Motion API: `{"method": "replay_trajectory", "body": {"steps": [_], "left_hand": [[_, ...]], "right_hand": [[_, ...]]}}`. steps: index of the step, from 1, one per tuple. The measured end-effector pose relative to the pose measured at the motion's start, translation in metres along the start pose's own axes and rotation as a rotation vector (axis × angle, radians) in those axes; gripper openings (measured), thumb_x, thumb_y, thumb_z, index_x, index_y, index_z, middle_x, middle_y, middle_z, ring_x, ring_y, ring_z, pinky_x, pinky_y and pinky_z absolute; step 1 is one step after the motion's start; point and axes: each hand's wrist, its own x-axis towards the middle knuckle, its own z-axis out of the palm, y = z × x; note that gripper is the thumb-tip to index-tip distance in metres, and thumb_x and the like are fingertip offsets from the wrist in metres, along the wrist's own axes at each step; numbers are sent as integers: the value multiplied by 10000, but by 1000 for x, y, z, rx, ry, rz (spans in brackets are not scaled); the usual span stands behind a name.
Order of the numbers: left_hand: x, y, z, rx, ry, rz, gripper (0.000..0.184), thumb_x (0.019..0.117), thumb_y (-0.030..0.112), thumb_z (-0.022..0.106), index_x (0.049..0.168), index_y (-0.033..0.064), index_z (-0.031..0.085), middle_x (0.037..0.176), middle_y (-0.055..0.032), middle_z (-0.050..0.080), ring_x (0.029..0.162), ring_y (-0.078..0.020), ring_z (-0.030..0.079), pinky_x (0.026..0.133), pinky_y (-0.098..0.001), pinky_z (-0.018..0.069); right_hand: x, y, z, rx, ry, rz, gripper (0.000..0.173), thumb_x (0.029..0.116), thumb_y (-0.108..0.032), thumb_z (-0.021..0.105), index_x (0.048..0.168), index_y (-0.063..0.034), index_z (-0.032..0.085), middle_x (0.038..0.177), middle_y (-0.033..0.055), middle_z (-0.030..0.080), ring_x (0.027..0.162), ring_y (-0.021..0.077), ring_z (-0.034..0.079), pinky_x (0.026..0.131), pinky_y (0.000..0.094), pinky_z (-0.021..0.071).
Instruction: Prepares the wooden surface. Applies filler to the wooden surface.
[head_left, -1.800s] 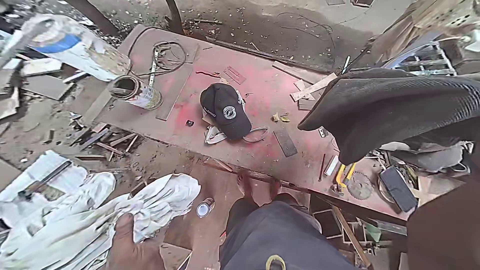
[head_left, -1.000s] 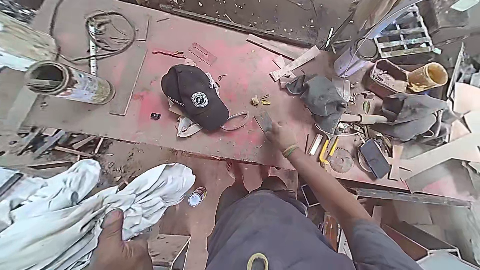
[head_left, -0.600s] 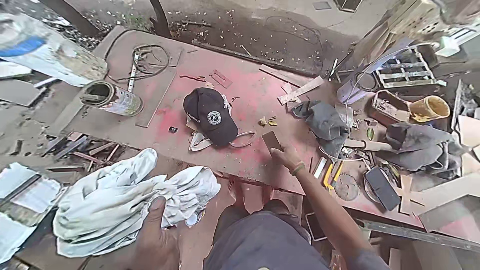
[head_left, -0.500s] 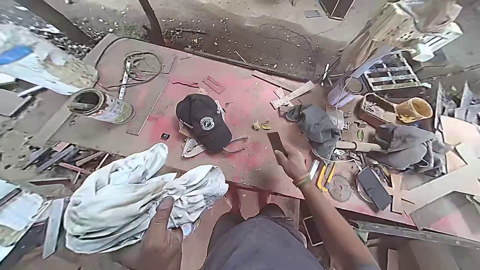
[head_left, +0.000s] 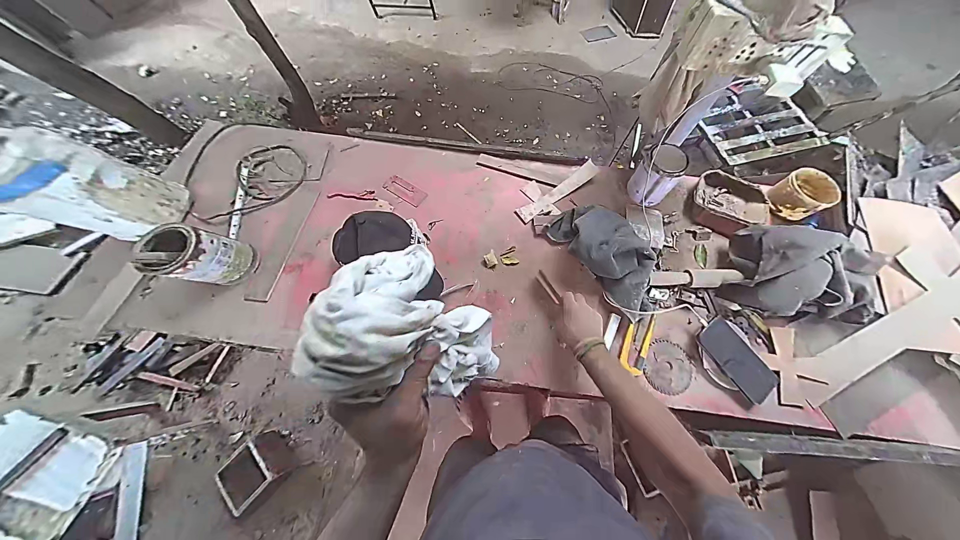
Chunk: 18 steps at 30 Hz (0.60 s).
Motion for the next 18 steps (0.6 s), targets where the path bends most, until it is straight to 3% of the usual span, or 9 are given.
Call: {"method": "replay_trajectory", "body": {"steps": [1,3,4,6,9,12,15,18], "left_hand": [[4,-1,10,-22,-22,1,729,673,52,919,1279,1,518,1116,-69,720,1050,-214,714,946,-431,617],[6,-4,25,-55,-52,-8,666,685,29,899,1247,-2,542,1096,-69,727,1027,-213,720,925,-431,625],[5,-8,32,-74,-71,-16,638,697,17,889,1235,-14,546,1088,-79,726,1020,-219,721,920,-437,626],[5,-16,51,-124,-95,-46,597,710,-12,864,1216,-44,548,1064,-106,726,997,-231,725,903,-442,629],[12,-30,83,-151,-105,-67,588,713,-35,848,1212,-65,540,1063,-122,720,986,-233,724,894,-442,631],[9,-43,104,-98,-100,-80,624,707,-40,851,1231,-99,518,1080,-143,708,1010,-233,716,919,-432,623],[16,-64,136,-44,-111,-61,629,692,-13,872,1219,-112,543,1081,-146,718,1008,-209,724,921,-400,625],[16,-88,160,226,-203,-2,682,716,95,900,1257,-120,544,1115,-141,719,1036,-135,716,952,-322,606]], "right_hand": [[1,0,-4,15,93,-19,408,1061,-329,467,1305,-42,625,1277,214,648,1110,383,680,895,562,562],[-1,4,0,49,407,-120,336,1026,-302,531,1110,-30,709,1065,193,708,893,347,735,714,509,611],[-1,6,1,36,362,-98,322,1031,-282,523,1132,-28,692,1095,202,697,899,357,732,721,517,609],[7,7,-8,-34,-4,26,345,1055,-223,450,1301,-23,586,1309,243,613,1063,419,689,848,586,573],[20,9,-21,-57,-41,45,368,1066,-263,440,1306,-32,595,1325,226,612,1108,406,677,863,577,570],[19,21,-19,-45,-130,81,355,1054,-183,433,1346,-40,574,1369,243,594,1122,437,669,871,616,558],[-1,33,-41,125,160,21,361,1059,-309,465,1276,-71,628,1288,180,645,1036,359,708,828,552,587],[-40,53,-41,392,421,-34,359,1054,-321,496,1246,-88,692,1163,147,701,1035,309,709,863,517,586]]}}
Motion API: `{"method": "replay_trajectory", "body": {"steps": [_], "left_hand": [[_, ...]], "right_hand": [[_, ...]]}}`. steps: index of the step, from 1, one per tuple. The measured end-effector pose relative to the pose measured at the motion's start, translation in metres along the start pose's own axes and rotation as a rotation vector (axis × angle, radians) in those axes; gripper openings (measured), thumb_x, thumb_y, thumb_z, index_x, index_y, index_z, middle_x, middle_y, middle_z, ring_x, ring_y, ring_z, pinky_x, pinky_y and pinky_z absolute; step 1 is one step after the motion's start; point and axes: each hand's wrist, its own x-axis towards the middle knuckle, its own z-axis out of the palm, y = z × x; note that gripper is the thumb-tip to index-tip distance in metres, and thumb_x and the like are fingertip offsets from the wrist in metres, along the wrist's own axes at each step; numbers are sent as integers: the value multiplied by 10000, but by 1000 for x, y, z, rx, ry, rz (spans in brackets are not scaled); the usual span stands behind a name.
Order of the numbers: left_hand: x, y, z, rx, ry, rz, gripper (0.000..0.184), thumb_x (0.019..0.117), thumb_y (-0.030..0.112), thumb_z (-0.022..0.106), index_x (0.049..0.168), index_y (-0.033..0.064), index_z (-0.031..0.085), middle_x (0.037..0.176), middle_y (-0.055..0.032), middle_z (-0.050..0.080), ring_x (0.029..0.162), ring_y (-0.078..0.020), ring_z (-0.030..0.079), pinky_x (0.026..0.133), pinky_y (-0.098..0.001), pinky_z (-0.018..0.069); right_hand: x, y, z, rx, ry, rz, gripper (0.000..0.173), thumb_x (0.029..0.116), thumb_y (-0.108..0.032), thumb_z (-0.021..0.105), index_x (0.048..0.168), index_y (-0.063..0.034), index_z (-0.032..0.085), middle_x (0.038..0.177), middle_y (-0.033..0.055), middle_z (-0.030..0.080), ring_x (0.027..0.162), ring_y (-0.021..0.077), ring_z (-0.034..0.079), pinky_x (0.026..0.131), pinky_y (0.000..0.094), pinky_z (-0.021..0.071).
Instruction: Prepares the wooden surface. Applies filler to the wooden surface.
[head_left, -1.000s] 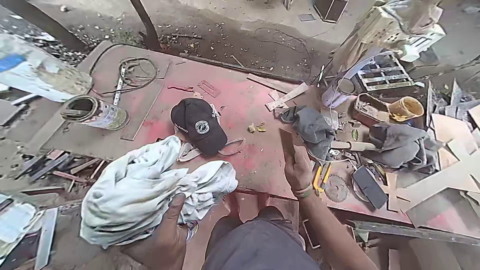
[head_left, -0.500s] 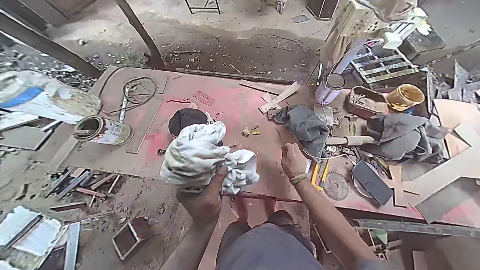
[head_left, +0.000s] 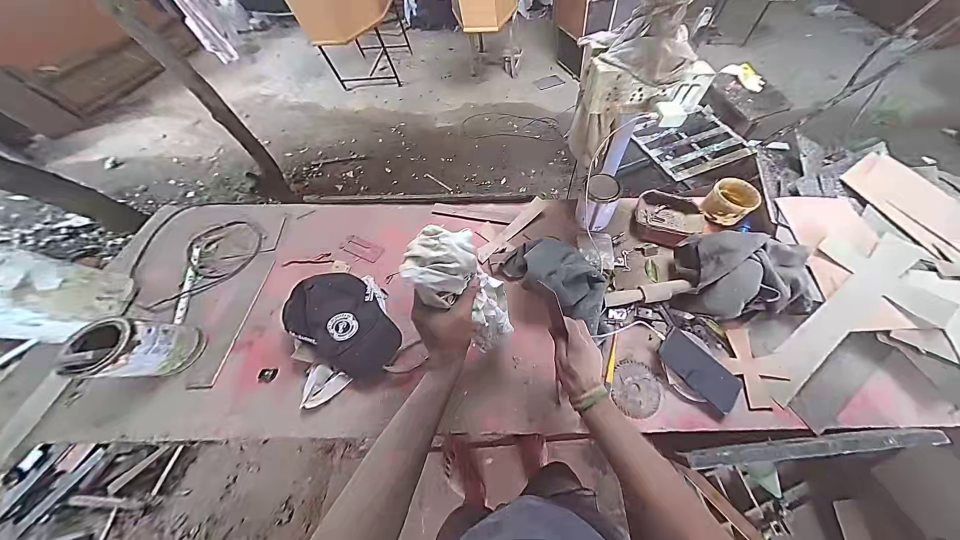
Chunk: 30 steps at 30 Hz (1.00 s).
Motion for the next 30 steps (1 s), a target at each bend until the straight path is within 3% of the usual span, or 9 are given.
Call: {"method": "replay_trajectory", "body": {"steps": [4,6,11,13,16,19,21,24,30], "left_hand": [[14,-26,46,563,-234,76,759,813,375,843,1346,-88,565,1242,-235,682,1129,-317,693,1004,-494,550],[19,-32,66,834,-509,78,763,870,379,759,1469,-15,497,1407,-245,586,1238,-390,623,1012,-558,517],[-2,-70,80,1118,-1080,-119,1091,729,429,884,1613,166,301,1638,-262,253,1459,-476,341,1128,-635,382],[-20,-71,60,1072,-1023,-158,1051,770,464,852,1621,192,298,1682,-227,173,1524,-448,237,1183,-650,284],[-53,-53,14,851,-775,-104,756,888,403,756,1509,67,485,1573,-250,401,1436,-410,423,1169,-569,366],[-101,-18,-21,371,-678,-361,489,976,272,667,1388,23,579,1202,-113,696,1005,-183,702,875,-360,593],[-121,5,-37,-104,-645,-571,476,973,161,659,1393,-28,540,982,-124,737,743,-201,728,650,-359,638],[-148,24,-63,-438,-583,-593,660,851,196,820,1394,-49,534,1027,-117,743,749,-196,723,656,-349,636],[-170,50,-90,-303,-265,-419,284,894,-34,722,1171,-86,680,938,-158,755,727,-216,740,696,-365,656]], "right_hand": [[-44,30,-14,141,31,24,461,1069,-349,410,1240,-33,700,1156,162,722,1090,303,698,959,522,552],[-60,47,-16,148,63,38,471,1071,-355,399,1219,-29,706,1065,147,733,915,287,728,838,531,590],[-80,77,-24,89,182,-53,504,1056,-402,399,1197,-60,742,967,117,760,821,278,743,724,528,604],[-78,78,-31,89,148,-93,429,1042,-322,458,1238,-62,737,1046,126,768,909,296,754,789,543,606],[-69,67,-39,74,101,-192,356,1021,-209,533,1298,-65,704,1133,135,752,967,305,749,811,531,613],[-63,56,-39,3,149,-334,373,982,-183,584,1327,-98,696,1175,137,734,997,294,740,785,489,624],[-51,44,-32,26,200,-441,412,931,-174,585,1321,-104,699,1170,167,697,1038,313,691,846,480,591],[-47,28,-15,140,190,-544,402,944,-188,578,1311,-79,699,1180,226,666,1082,367,644,911,532,536],[-63,5,6,254,154,-717,399,965,-179,559,1331,-76,680,1178,223,638,1109,311,611,963,446,515]]}}
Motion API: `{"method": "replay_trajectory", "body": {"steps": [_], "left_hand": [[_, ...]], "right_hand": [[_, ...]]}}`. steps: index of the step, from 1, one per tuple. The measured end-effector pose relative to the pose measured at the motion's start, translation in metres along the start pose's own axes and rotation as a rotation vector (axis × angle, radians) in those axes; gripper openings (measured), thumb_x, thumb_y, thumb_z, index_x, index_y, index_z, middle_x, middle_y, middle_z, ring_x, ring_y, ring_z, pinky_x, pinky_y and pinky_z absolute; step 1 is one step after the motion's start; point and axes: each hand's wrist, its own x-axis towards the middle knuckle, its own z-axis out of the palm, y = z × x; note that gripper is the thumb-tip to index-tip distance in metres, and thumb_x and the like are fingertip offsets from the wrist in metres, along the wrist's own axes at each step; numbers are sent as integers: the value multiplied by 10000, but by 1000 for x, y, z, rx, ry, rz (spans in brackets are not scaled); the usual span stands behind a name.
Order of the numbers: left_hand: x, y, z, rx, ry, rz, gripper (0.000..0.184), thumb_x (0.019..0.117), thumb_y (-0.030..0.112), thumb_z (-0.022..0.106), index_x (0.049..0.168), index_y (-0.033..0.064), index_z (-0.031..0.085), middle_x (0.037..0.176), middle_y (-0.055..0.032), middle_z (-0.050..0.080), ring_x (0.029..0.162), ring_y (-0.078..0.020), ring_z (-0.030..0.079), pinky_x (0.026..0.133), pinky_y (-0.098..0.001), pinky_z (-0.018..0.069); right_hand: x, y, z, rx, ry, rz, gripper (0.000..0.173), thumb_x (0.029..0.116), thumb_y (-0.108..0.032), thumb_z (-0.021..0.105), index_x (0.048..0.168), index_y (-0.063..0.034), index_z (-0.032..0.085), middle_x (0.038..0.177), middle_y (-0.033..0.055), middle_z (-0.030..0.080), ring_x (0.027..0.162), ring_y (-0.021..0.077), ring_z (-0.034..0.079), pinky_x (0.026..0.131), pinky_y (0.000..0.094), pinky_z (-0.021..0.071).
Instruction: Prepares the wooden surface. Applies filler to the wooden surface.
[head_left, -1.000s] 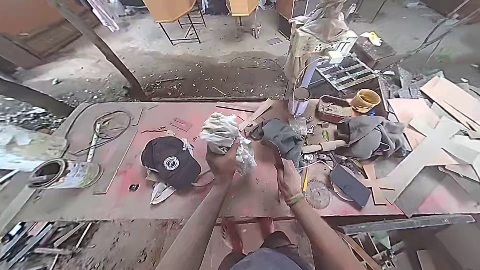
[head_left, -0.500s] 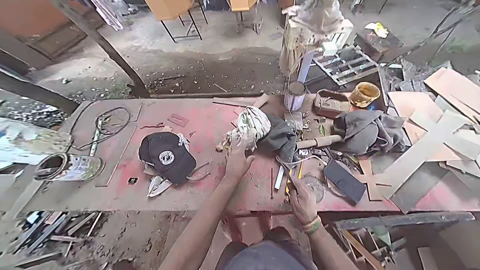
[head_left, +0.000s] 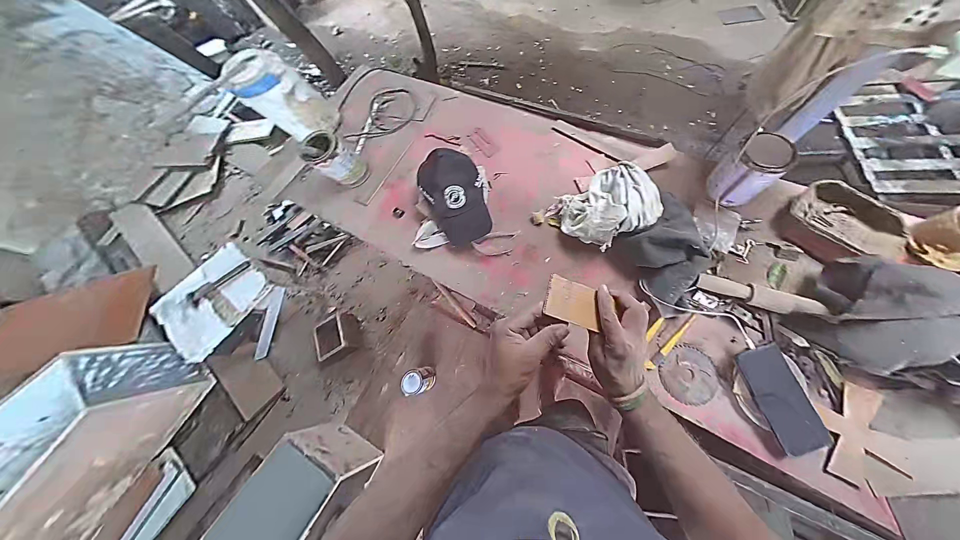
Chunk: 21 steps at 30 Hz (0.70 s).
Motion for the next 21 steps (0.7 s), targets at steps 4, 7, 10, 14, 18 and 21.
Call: {"method": "replay_trajectory", "body": {"steps": [4,7,10,14,18,21], "left_hand": [[-24,9,-17,-51,118,96,241,899,-65,701,1136,-102,680,893,-165,748,687,-216,732,671,-368,655],[-53,20,-35,-60,187,130,238,892,-80,699,1126,-114,675,902,-175,744,699,-223,733,675,-373,657],[-89,30,-56,-25,261,195,252,884,-83,707,1132,-117,674,914,-170,749,708,-221,738,676,-364,659],[-159,40,-91,-39,353,289,226,897,-72,698,1118,-114,671,908,-165,746,709,-216,733,682,-358,655],[-244,52,-132,25,470,356,200,947,36,686,1102,-90,678,879,-131,747,689,-202,730,655,-345,651],[-305,64,-158,39,653,301,232,993,58,628,1176,-82,652,908,-126,745,685,-220,737,626,-355,662]], "right_hand": [[-7,-28,15,75,25,-76,404,959,-152,586,1348,-71,663,1197,222,614,1128,271,599,989,392,510],[-17,-53,26,135,38,-137,418,950,-132,595,1363,-85,649,1213,210,598,1137,239,592,1005,358,504],[-33,-82,37,188,37,-218,445,945,-157,619,1389,-136,622,1221,188,590,1133,221,589,1006,351,499],[-73,-133,53,283,0,-311,456,971,-126,590,1422,-190,584,1221,159,577,1138,193,578,1019,339,482],[-127,-197,62,351,-48,-399,411,999,-153,544,1405,-185,595,1233,146,562,1137,192,554,1001,329,462],[-165,-246,69,417,-90,-474,387,993,-110,554,1367,-176,632,1212,129,563,1119,174,561,990,323,476]]}}
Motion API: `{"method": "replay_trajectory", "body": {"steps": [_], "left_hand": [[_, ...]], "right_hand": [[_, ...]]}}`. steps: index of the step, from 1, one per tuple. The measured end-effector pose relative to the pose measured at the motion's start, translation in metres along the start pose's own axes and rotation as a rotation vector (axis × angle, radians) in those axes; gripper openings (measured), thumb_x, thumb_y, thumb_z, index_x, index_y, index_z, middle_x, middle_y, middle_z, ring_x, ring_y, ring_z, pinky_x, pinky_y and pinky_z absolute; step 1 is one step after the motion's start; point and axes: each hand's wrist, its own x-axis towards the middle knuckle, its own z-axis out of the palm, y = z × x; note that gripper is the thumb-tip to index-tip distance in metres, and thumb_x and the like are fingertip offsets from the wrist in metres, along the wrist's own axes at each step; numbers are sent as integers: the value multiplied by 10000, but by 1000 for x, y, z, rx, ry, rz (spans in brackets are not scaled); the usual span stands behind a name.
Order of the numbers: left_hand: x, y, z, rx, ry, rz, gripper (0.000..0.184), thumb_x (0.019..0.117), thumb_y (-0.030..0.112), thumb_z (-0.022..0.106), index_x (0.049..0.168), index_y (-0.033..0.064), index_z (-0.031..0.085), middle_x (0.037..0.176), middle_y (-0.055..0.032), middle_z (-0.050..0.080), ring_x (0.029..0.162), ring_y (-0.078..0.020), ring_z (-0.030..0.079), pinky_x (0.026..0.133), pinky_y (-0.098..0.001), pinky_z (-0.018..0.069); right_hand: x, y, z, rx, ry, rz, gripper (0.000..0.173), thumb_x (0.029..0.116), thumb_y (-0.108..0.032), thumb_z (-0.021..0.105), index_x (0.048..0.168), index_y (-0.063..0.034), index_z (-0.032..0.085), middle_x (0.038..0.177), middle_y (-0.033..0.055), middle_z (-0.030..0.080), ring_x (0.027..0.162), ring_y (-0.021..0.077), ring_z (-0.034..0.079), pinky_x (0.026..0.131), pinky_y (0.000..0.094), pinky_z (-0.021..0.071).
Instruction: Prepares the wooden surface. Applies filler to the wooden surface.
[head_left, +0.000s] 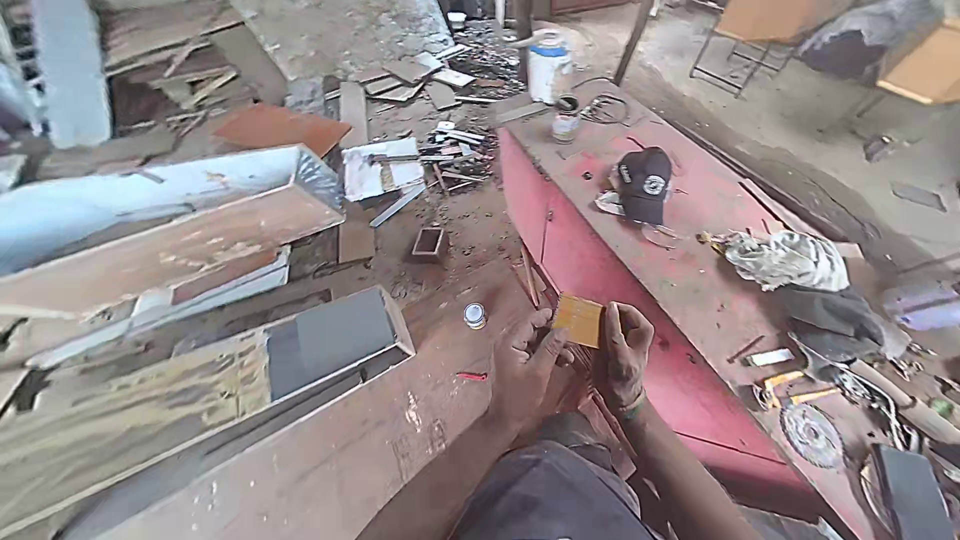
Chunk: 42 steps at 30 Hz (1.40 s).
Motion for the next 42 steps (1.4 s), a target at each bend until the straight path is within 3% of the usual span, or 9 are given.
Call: {"method": "replay_trajectory", "body": {"steps": [6,9,11,13,16,25,31,35,42], "left_hand": [[-36,35,-102,-143,374,-128,150,1030,42,554,1023,-85,634,807,-172,731,632,-239,729,604,-366,649],[-48,47,-140,-250,485,-78,166,1041,25,520,1039,-102,626,823,-191,728,656,-262,736,630,-386,655],[-53,51,-160,-232,528,-15,175,1044,22,503,1016,-97,628,821,-189,734,673,-264,743,654,-394,657],[-57,49,-175,-218,575,40,191,1045,21,497,1037,-106,639,839,-200,740,694,-282,750,672,-412,663],[-61,48,-194,-210,632,74,212,1043,24,492,1080,-112,651,876,-204,749,736,-292,757,709,-422,664],[-45,58,-238,22,686,16,213,1048,5,464,1133,-98,631,1017,-188,768,860,-308,778,795,-427,678],[-31,53,-269,576,694,-124,268,1015,102,499,1149,18,716,1001,-4,789,847,-103,768,793,-307,663],[-15,47,-290,213,867,-283,374,1022,39,468,1382,-28,546,1226,-116,724,1002,-247,755,872,-407,655],[22,67,-307,12,885,-200,305,1085,145,483,1230,-80,630,965,-164,749,803,-260,760,756,-395,666]], "right_hand": [[7,-87,48,224,-189,-70,552,958,-170,579,1497,-123,474,1355,207,476,1237,194,525,1069,312,449],[10,-120,73,515,-343,247,733,894,-55,635,1518,143,305,1354,266,547,1045,174,659,865,299,585],[3,-138,92,986,-468,592,630,879,14,613,1472,60,404,1190,165,666,899,191,707,762,345,626],[-6,-149,110,1391,-679,761,336,939,-178,662,1243,-40,626,977,138,729,766,207,707,693,379,614],[-11,-175,144,1620,-930,756,533,919,-543,698,1187,-85,660,972,110,712,778,181,678,684,352,586],[33,-250,235,1576,-898,1126,297,892,-70,737,1126,59,606,955,187,753,858,266,761,798,436,648],[63,-245,292,1586,-1123,1328,162,997,-127,558,1026,-3,659,813,136,720,520,118,621,424,240,497],[63,-235,321,1700,-1168,1365,175,988,-144,601,1021,12,673,801,131,711,514,102,605,444,226,504],[53,-246,339,1605,-1139,1333,163,982,-102,612,1038,48,642,826,167,718,548,136,628,458,248,508]]}}
